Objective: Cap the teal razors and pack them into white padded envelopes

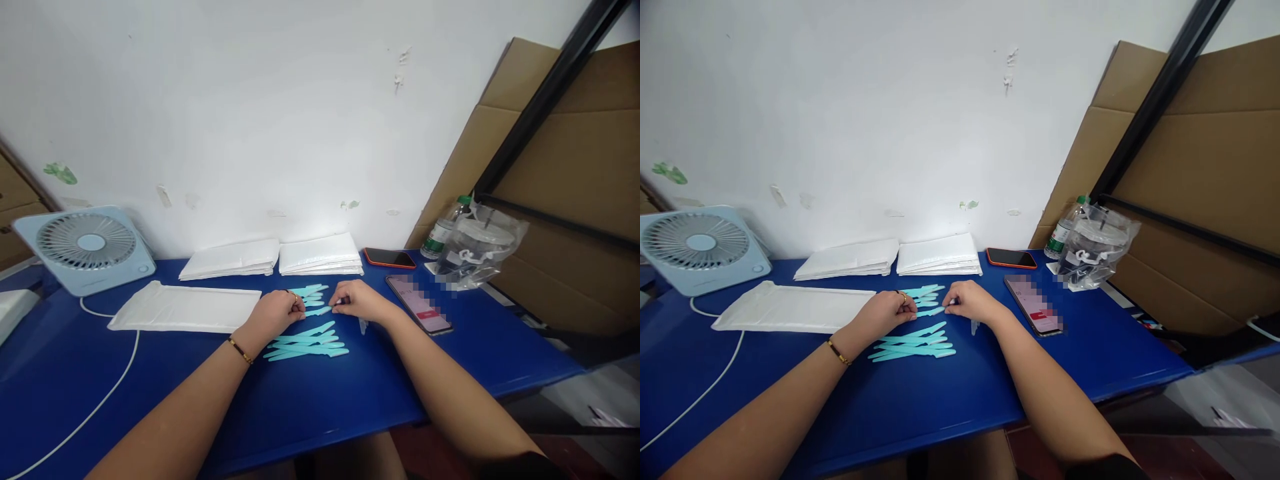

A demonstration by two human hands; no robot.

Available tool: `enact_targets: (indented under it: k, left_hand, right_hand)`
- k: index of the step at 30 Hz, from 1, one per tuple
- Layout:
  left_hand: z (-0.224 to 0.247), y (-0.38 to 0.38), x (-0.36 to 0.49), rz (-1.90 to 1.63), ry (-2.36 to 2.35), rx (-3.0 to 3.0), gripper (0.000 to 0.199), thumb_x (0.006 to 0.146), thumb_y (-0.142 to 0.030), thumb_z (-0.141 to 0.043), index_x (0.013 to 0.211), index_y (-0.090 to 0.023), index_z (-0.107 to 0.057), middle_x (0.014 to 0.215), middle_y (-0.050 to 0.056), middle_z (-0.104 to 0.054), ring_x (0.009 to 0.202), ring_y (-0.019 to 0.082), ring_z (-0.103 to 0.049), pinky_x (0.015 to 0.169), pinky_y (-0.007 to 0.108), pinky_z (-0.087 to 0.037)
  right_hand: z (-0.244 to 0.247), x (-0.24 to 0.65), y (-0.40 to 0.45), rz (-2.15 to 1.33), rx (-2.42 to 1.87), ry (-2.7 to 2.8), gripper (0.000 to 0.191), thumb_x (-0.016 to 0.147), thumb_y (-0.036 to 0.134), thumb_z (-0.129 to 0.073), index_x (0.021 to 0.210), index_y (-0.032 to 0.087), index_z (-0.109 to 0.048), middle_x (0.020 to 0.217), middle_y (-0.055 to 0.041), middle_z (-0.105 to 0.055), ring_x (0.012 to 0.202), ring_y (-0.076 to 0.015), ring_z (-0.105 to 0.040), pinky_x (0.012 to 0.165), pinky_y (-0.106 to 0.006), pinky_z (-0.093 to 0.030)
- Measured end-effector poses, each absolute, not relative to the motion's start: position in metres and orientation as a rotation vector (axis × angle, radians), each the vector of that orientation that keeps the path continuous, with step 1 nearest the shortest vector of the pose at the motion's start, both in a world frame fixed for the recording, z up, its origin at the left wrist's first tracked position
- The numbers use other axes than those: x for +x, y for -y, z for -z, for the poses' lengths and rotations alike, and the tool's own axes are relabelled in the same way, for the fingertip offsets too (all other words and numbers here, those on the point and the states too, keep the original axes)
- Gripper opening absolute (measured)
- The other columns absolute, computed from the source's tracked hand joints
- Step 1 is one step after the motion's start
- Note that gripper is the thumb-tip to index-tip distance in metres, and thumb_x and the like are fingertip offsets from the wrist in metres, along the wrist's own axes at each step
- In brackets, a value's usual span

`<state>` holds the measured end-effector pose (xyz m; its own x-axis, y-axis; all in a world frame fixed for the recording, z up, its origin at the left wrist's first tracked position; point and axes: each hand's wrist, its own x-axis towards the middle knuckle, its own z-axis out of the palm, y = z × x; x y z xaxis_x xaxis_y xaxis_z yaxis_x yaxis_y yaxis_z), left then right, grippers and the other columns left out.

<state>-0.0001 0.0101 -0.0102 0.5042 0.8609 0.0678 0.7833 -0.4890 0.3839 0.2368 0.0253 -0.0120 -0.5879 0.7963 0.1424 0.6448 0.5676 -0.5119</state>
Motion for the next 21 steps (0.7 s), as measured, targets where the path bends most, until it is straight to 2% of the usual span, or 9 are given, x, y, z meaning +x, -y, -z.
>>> enact_targets:
  k: [6, 12, 17, 21]
  left_hand:
    - [0.012, -0.013, -0.001, -0.338, -1.380, 2.452, 0.011, 0.077, -0.028, -0.058, 0.077, -0.023, -0.068, 0.077, -0.001, -0.069, 0.071, 0.015, -0.061, 0.061, 0.024, -0.040]
    - [0.004, -0.008, -0.002, -0.475, -1.449, 2.533, 0.018, 0.079, -0.029, -0.056, 0.091, -0.022, -0.067, 0.095, 0.003, -0.067, 0.085, 0.018, -0.060, 0.069, 0.025, -0.043]
    - [-0.005, 0.004, 0.001, -0.316, -1.245, 2.395, 0.018, 0.076, -0.039, -0.059, 0.079, -0.023, -0.067, 0.078, -0.001, -0.066, 0.068, 0.014, -0.058, 0.057, 0.022, -0.040]
    - [-0.003, 0.007, 0.005, -0.230, -1.218, 2.408, 0.013, 0.075, -0.032, -0.057, 0.073, -0.023, -0.066, 0.071, -0.002, -0.066, 0.064, 0.013, -0.057, 0.054, 0.022, -0.038]
  right_hand:
    - [0.016, 0.230, -0.029, -0.513, -1.108, 2.458, 0.008, 0.075, 0.016, -0.065, 0.076, 0.019, -0.072, 0.078, -0.0018, -0.067, 0.070, -0.0122, -0.060, 0.065, -0.022, -0.043]
    - [0.001, 0.265, -0.034, -0.504, -1.279, 2.231, 0.013, 0.077, 0.025, -0.062, 0.081, 0.018, -0.072, 0.082, -0.0035, -0.068, 0.074, -0.0148, -0.061, 0.067, -0.024, -0.045]
    - [-0.006, 0.290, -0.033, -0.646, -1.433, 2.276, 0.014, 0.070, 0.027, -0.068, 0.079, 0.018, -0.072, 0.078, -0.0026, -0.069, 0.069, -0.0146, -0.061, 0.060, -0.022, -0.044]
    - [-0.001, 0.278, -0.032, -0.709, -1.438, 2.388, 0.010, 0.065, 0.024, -0.071, 0.073, 0.017, -0.071, 0.073, -0.0020, -0.069, 0.063, -0.0125, -0.060, 0.054, -0.020, -0.041]
